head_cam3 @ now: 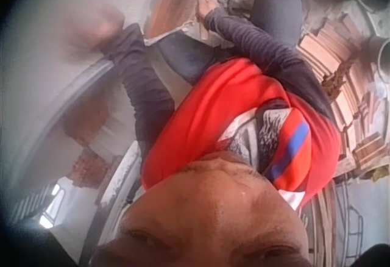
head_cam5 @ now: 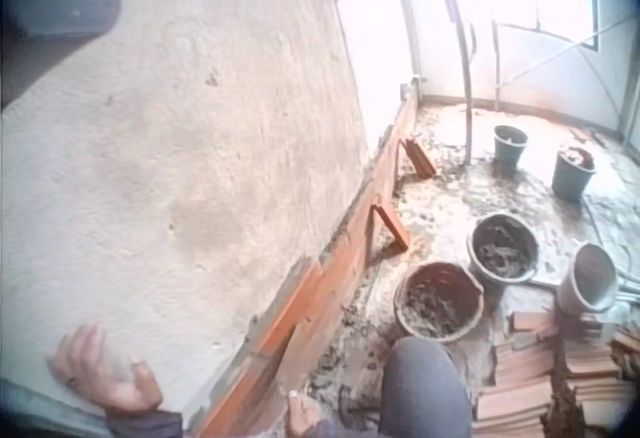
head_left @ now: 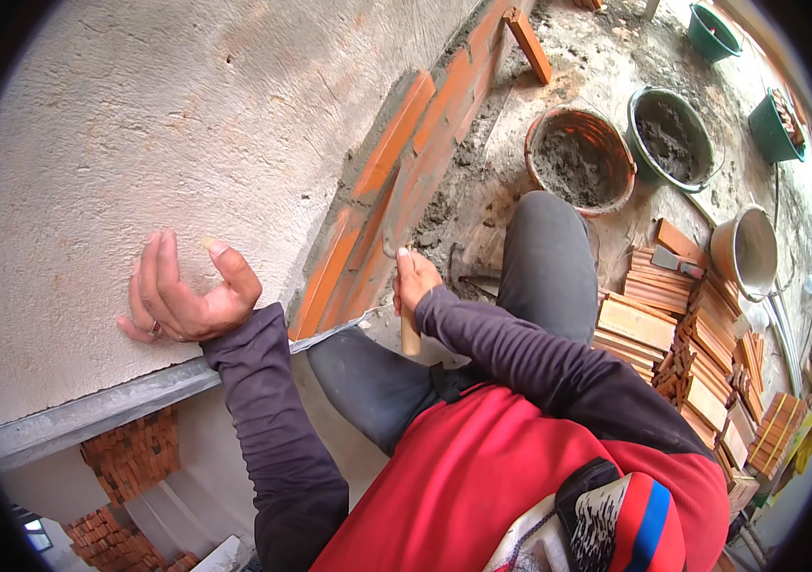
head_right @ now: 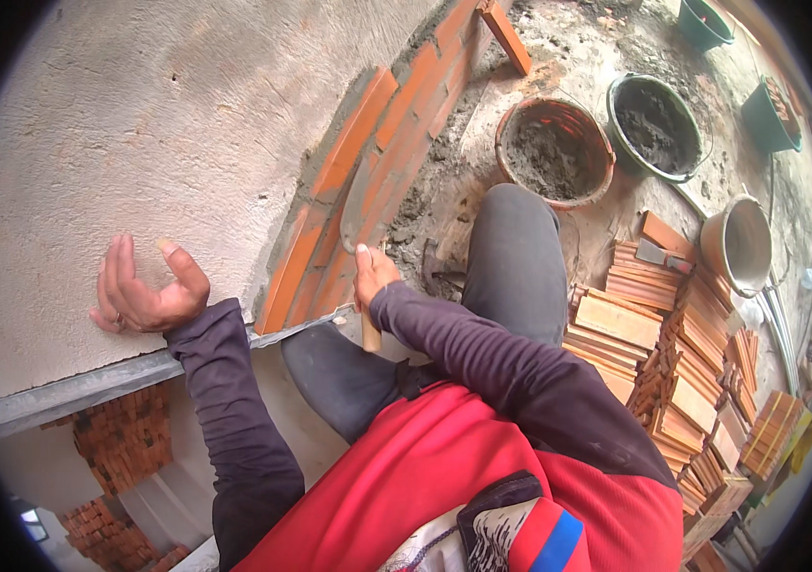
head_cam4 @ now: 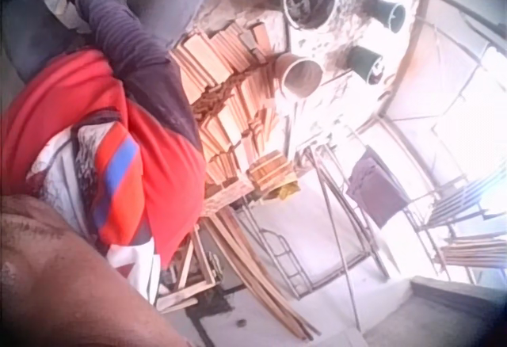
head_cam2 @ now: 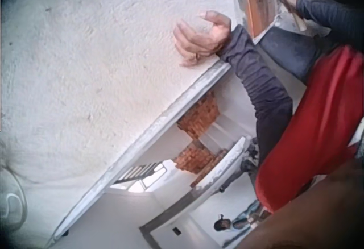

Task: The person applies mortar to the edge of a brick on a wall using a trowel and then smooths the joints between the bricks.

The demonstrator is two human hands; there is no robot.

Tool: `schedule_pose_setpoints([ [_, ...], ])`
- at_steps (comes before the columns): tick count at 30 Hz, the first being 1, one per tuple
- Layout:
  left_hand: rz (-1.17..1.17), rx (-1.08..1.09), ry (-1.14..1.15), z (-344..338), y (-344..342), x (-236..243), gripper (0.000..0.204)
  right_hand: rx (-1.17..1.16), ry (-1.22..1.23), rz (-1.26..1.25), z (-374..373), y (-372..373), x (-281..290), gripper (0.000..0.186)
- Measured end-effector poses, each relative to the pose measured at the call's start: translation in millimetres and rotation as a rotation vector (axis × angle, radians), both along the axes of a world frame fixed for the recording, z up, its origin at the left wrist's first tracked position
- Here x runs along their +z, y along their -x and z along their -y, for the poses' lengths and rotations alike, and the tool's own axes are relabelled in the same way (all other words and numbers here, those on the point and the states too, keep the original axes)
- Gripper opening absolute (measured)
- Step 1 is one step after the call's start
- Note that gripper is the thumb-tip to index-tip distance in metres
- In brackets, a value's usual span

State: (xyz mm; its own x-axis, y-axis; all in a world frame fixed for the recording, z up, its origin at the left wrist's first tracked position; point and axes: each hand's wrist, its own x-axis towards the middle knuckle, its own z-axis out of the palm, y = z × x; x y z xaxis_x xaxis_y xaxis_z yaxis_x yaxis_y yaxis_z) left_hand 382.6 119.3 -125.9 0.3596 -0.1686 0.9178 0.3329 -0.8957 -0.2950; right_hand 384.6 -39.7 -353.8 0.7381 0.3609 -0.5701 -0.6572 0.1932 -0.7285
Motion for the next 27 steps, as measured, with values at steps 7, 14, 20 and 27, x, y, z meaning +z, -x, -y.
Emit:
schedule_pose_setpoints([
  [7,0.019,-0.027,-0.018,-3,-1,-2,0.036,0.173,0.191,0.053,-11,11,11,0.039],
  [14,0.016,-0.028,-0.039,-5,1,-2,0.037,0.018,0.043,0.053,22,2,7,0.041],
  [20,0.001,-0.029,-0.057,-5,-1,-2,0.037,0.024,-0.121,-0.076,17,-14,1,0.038],
  [27,0.007,-0.034,-0.056,-6,0,-2,0.037,0.008,-0.199,-0.077,20,6,-1,0.037],
])
